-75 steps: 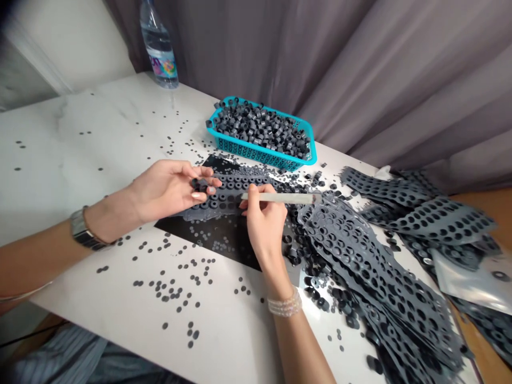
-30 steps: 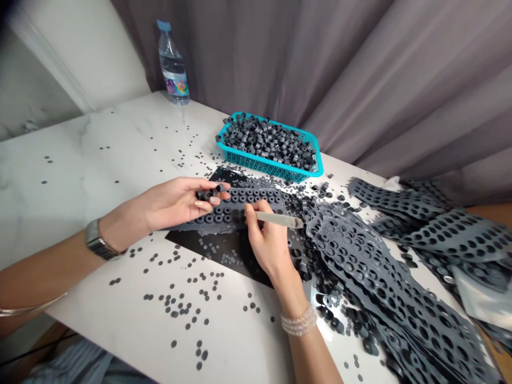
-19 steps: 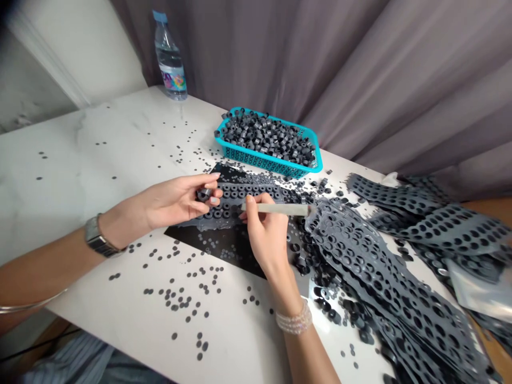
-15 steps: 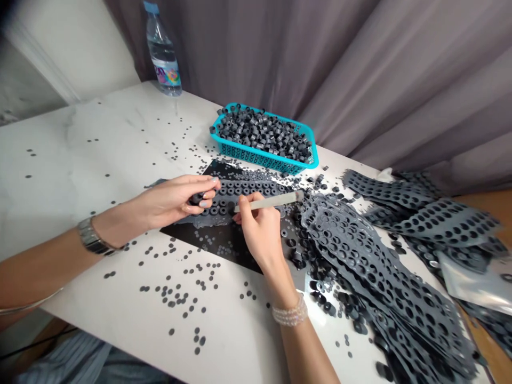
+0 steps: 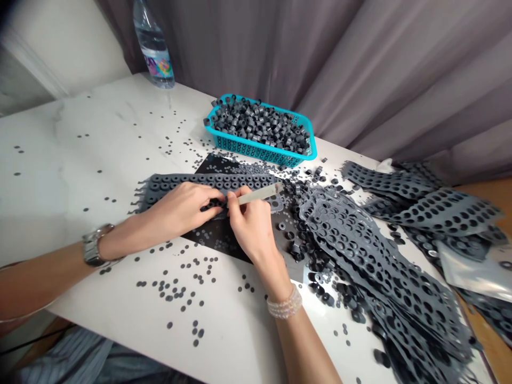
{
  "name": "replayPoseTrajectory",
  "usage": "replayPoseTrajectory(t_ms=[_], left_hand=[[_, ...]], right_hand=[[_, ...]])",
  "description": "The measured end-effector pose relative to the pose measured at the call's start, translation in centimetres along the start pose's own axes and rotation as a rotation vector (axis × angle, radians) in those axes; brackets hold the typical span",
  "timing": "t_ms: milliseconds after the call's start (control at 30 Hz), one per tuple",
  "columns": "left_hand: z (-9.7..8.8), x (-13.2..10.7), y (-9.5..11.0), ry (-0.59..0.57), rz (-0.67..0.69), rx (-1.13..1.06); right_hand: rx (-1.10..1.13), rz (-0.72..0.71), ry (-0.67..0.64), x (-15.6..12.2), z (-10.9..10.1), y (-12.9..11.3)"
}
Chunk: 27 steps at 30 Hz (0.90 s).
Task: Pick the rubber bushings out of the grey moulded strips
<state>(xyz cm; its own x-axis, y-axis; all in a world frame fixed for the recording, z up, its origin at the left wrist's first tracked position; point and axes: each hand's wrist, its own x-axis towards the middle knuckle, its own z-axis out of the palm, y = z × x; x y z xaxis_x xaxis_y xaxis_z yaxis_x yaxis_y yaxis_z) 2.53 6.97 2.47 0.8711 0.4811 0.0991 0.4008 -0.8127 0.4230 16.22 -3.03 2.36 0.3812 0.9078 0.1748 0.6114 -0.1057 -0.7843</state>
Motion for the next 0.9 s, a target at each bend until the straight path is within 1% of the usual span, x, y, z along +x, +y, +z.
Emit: replayPoseTrajectory(t_ms=[100,167,200,267,300,367,400,467,500,567,600,667,767,900], left_hand=[[0.3,0.0,0.2,0.02,0.001,0.048],[-0.3,-0.1,0.6,0.029,-0.021,0.008],[-0.8,-0.2,0.8,0.049,-0.051,-0.052],[-2.1,-0.4,1.1,0.133,-0.161,-0.256],[-2.8,-0.4,1.1,0.213,-0.232,-0.401],[-4.0,-0.3,0.7,0.311,-0.351,-0.776],[-4.3,-0.2,0.4,0.312,-0.395,-0.983],[-4.5,0.2,-0.2,0.253,-0.5,-1.352],[-4.4,0.4,-0.3,0.199,-0.563,-1.489],[-4.0,0.7,-0.4,0.107,-0.675,-1.672],[-3.8,0.7,-0.4,0.064,-0.706,-1.732],[-3.4,0.8,-0.2,0.0,-0.704,-1.806],[-3.0,0.7,-0.1,-0.041,-0.672,-1.835],[-2.9,0.7,-0.2,-0.079,-0.672,-1.872]], right_hand=[[-0.125,-0.089,-0.003,0.0,0.2,-0.6],[-0.221,-0.136,0.001,0.0,0.4,-0.9],[-0.253,-0.145,0.006,0.0,0.4,-1.0],[-0.256,-0.141,0.009,0.1,0.5,-1.0],[-0.23,-0.131,0.005,0.1,0.4,-0.9],[-0.145,-0.088,-0.001,0.1,0.2,-0.6],[-0.097,-0.058,0.003,0.1,0.1,-0.5],[-0.008,-0.002,0.035,0.0,-0.1,-0.1],[0.03,0.017,0.058,-0.1,-0.3,0.0],[0.091,0.038,0.106,-0.1,-0.7,0.2],[0.114,0.045,0.128,-0.2,-0.9,0.3],[0.135,0.059,0.163,-0.2,-1.2,0.3],[0.15,0.073,0.194,-0.1,-1.4,0.2],[0.212,0.096,0.172,0.1,-0.8,0.2]])
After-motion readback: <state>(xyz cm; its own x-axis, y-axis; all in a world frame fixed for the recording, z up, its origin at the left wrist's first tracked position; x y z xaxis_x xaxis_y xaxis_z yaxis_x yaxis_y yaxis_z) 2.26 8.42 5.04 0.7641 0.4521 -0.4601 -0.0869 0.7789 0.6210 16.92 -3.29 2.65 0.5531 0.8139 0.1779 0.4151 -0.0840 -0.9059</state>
